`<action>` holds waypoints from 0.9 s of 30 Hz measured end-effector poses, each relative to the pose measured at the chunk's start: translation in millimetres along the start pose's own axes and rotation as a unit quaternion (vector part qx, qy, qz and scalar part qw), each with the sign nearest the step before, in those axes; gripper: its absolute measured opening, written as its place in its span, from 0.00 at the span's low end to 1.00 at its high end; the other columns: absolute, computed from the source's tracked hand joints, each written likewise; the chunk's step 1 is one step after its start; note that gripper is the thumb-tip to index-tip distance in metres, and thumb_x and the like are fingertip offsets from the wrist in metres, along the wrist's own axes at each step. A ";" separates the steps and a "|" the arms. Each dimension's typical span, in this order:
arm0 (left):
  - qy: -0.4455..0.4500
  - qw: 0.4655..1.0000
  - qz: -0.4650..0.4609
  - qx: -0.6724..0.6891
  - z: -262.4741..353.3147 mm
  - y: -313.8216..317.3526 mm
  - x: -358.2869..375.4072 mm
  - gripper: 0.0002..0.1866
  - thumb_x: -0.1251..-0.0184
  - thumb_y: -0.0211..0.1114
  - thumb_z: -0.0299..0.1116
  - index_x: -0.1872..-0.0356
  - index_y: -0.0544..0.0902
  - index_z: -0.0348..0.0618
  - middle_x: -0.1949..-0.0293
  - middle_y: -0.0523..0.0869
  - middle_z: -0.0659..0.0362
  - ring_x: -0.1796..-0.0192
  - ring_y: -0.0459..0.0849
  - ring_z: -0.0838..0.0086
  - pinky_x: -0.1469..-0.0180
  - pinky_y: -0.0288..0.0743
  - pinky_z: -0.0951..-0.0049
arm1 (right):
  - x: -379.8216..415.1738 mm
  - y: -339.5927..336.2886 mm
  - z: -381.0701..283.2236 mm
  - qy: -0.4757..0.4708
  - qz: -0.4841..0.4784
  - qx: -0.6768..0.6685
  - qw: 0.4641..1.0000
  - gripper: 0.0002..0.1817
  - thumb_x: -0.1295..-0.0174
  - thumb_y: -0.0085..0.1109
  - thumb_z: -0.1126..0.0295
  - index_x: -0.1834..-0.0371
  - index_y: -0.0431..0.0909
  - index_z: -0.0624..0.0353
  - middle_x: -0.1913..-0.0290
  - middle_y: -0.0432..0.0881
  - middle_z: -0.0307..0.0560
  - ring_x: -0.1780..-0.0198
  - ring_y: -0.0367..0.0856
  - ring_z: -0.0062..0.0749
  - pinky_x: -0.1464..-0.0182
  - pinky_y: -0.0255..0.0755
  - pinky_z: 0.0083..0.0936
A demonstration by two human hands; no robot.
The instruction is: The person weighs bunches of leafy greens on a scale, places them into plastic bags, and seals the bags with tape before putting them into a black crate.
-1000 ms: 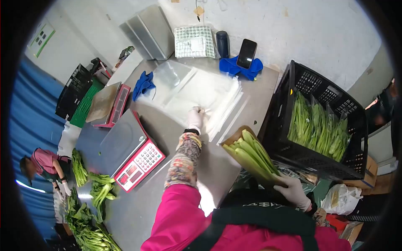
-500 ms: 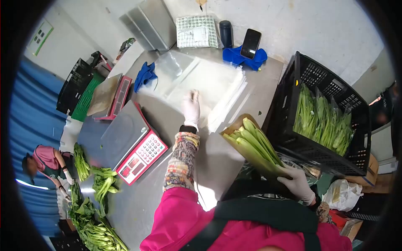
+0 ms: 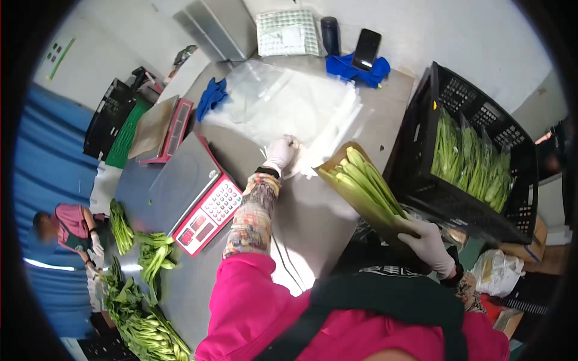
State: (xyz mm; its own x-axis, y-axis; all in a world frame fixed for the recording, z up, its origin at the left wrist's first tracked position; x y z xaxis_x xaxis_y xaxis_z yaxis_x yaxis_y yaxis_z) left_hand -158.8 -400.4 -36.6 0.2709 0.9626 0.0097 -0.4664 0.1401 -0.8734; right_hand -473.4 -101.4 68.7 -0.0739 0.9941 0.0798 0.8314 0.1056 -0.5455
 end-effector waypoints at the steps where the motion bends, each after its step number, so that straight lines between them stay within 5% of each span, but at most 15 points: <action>1: 0.001 1.000 0.008 -0.004 4.6 -9.1 -5.1 0.08 0.34 0.60 0.34 0.61 0.84 0.46 0.63 0.85 0.51 0.58 0.84 0.58 0.53 0.75 0.65 | -12.5 1.2 -2.5 -0.009 0.002 -0.001 1.000 0.24 0.48 0.65 0.73 0.44 0.79 0.56 0.40 0.75 0.59 0.44 0.80 0.48 0.44 0.72 0.28; 3: 0.108 0.979 0.168 0.033 16.6 -19.1 2.5 0.06 0.39 0.62 0.33 0.65 0.84 0.44 0.63 0.84 0.54 0.58 0.82 0.58 0.54 0.75 0.65 | -20.5 9.5 -7.1 -0.032 0.000 -0.010 0.999 0.24 0.48 0.64 0.76 0.45 0.78 0.58 0.43 0.76 0.62 0.43 0.78 0.48 0.44 0.72 0.27; 10: 0.148 0.970 0.179 0.074 74.9 -51.8 61.0 0.06 0.36 0.62 0.32 0.63 0.83 0.43 0.63 0.83 0.53 0.58 0.82 0.61 0.55 0.75 0.66 | -64.1 35.9 -3.7 -0.080 0.024 0.029 0.996 0.20 0.47 0.61 0.74 0.48 0.80 0.59 0.48 0.78 0.63 0.52 0.81 0.52 0.51 0.75 0.29; 15: 0.390 0.912 0.071 0.106 185.4 -28.4 160.0 0.13 0.53 0.62 0.29 0.63 0.80 0.42 0.69 0.80 0.50 0.63 0.81 0.56 0.59 0.76 0.63 | -85.1 67.2 9.2 -0.118 0.019 0.062 0.991 0.19 0.44 0.58 0.74 0.47 0.79 0.57 0.48 0.78 0.61 0.53 0.80 0.54 0.52 0.75 0.30; 16: 0.406 0.912 -0.040 -0.043 215.9 -8.5 185.0 0.11 0.51 0.60 0.28 0.63 0.79 0.44 0.69 0.81 0.52 0.63 0.82 0.58 0.60 0.75 0.63 | -87.7 73.0 20.8 -0.166 0.037 -0.040 0.985 0.21 0.43 0.58 0.72 0.44 0.78 0.56 0.46 0.78 0.60 0.50 0.80 0.51 0.48 0.74 0.31; 17: 0.475 0.811 -0.061 -0.337 255.7 -28.5 204.4 0.09 0.50 0.60 0.30 0.65 0.80 0.46 0.69 0.82 0.57 0.63 0.82 0.63 0.61 0.75 0.63 | -86.9 75.5 14.5 -0.132 0.031 -0.013 0.991 0.21 0.43 0.58 0.72 0.43 0.77 0.57 0.45 0.78 0.60 0.49 0.79 0.51 0.47 0.73 0.32; 18: 0.533 0.835 -0.048 0.130 236.8 -1.1 219.2 0.08 0.50 0.62 0.31 0.67 0.80 0.47 0.69 0.83 0.58 0.63 0.83 0.62 0.60 0.76 0.64 | -85.3 77.8 8.6 -0.098 0.025 0.013 0.995 0.22 0.42 0.58 0.72 0.42 0.76 0.57 0.44 0.77 0.61 0.47 0.79 0.51 0.46 0.73 0.32; 20: 0.385 0.903 -0.043 0.185 234.2 -51.1 229.7 0.11 0.50 0.64 0.31 0.63 0.81 0.47 0.64 0.82 0.59 0.59 0.80 0.60 0.53 0.75 0.68 | -79.0 74.2 12.3 -0.164 0.035 -0.025 0.985 0.21 0.41 0.58 0.72 0.43 0.77 0.60 0.46 0.77 0.62 0.49 0.79 0.53 0.48 0.74 0.32; 21: 0.343 0.915 0.163 0.135 199.2 -47.2 248.3 0.15 0.47 0.66 0.29 0.56 0.81 0.46 0.59 0.81 0.59 0.55 0.79 0.62 0.49 0.73 0.69 | -74.5 69.9 6.2 -0.171 0.002 0.005 0.985 0.20 0.41 0.57 0.73 0.44 0.77 0.61 0.47 0.78 0.63 0.47 0.79 0.52 0.47 0.73 0.31; 22: 0.024 0.839 0.295 0.456 171.6 -21.7 256.8 0.20 0.41 0.64 0.31 0.45 0.77 0.43 0.52 0.79 0.57 0.49 0.78 0.66 0.45 0.71 0.67 | -70.5 63.2 3.1 -0.169 -0.018 0.039 0.985 0.19 0.41 0.57 0.73 0.45 0.78 0.62 0.47 0.79 0.63 0.46 0.79 0.50 0.46 0.73 0.31; 23: -0.050 0.756 0.527 0.386 165.3 -31.0 244.3 0.27 0.35 0.60 0.37 0.36 0.68 0.39 0.44 0.76 0.54 0.44 0.74 0.69 0.40 0.68 0.65 | -69.2 59.4 2.4 -0.218 -0.069 0.004 0.973 0.19 0.40 0.57 0.74 0.45 0.78 0.63 0.46 0.78 0.62 0.44 0.78 0.48 0.44 0.72 0.31; 24: -0.080 0.743 0.558 0.362 150.3 -41.9 237.8 0.32 0.29 0.55 0.45 0.31 0.58 0.39 0.39 0.70 0.52 0.41 0.71 0.67 0.38 0.66 0.64 | -69.1 57.4 3.2 -0.260 -0.111 -0.026 0.959 0.18 0.39 0.56 0.74 0.44 0.77 0.64 0.45 0.78 0.61 0.42 0.78 0.45 0.42 0.71 0.32; 25: -0.080 0.745 0.525 0.403 122.4 -32.3 232.1 0.34 0.27 0.51 0.52 0.30 0.56 0.42 0.36 0.66 0.52 0.36 0.68 0.65 0.35 0.64 0.61 | -61.8 65.4 8.2 -0.177 -0.101 -0.119 0.972 0.18 0.37 0.54 0.73 0.44 0.76 0.65 0.40 0.75 0.60 0.40 0.76 0.43 0.38 0.69 0.33; 26: -0.144 0.703 0.419 0.556 133.4 -33.1 226.9 0.36 0.25 0.41 0.58 0.28 0.54 0.43 0.31 0.61 0.50 0.30 0.60 0.62 0.32 0.61 0.60 | -61.5 69.3 14.2 -0.158 -0.144 -0.168 0.962 0.19 0.34 0.52 0.72 0.40 0.74 0.63 0.37 0.72 0.60 0.39 0.75 0.46 0.37 0.68 0.33; 27: -0.151 0.677 0.378 0.614 134.3 -16.2 226.9 0.35 0.25 0.39 0.60 0.29 0.58 0.44 0.34 0.65 0.52 0.35 0.66 0.66 0.38 0.66 0.63 | -60.1 75.6 17.4 -0.135 -0.102 -0.162 0.972 0.19 0.34 0.52 0.72 0.40 0.74 0.63 0.37 0.72 0.60 0.39 0.75 0.46 0.37 0.68 0.33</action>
State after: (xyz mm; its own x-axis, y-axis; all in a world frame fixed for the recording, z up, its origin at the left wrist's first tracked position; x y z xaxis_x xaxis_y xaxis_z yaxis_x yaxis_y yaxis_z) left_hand -202.9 -153.1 45.2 -0.5338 0.8443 0.0466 -0.7736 -0.5099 0.3762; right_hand -415.7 -152.8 8.1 -0.3615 0.9283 -0.0869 0.9108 0.3316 -0.2458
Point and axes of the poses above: each hand's wrist, its own x-axis away from the middle knuckle, its own y-axis out of the palm, z = x × y, the point moved 2 cm from there along -x, towards the middle knuckle
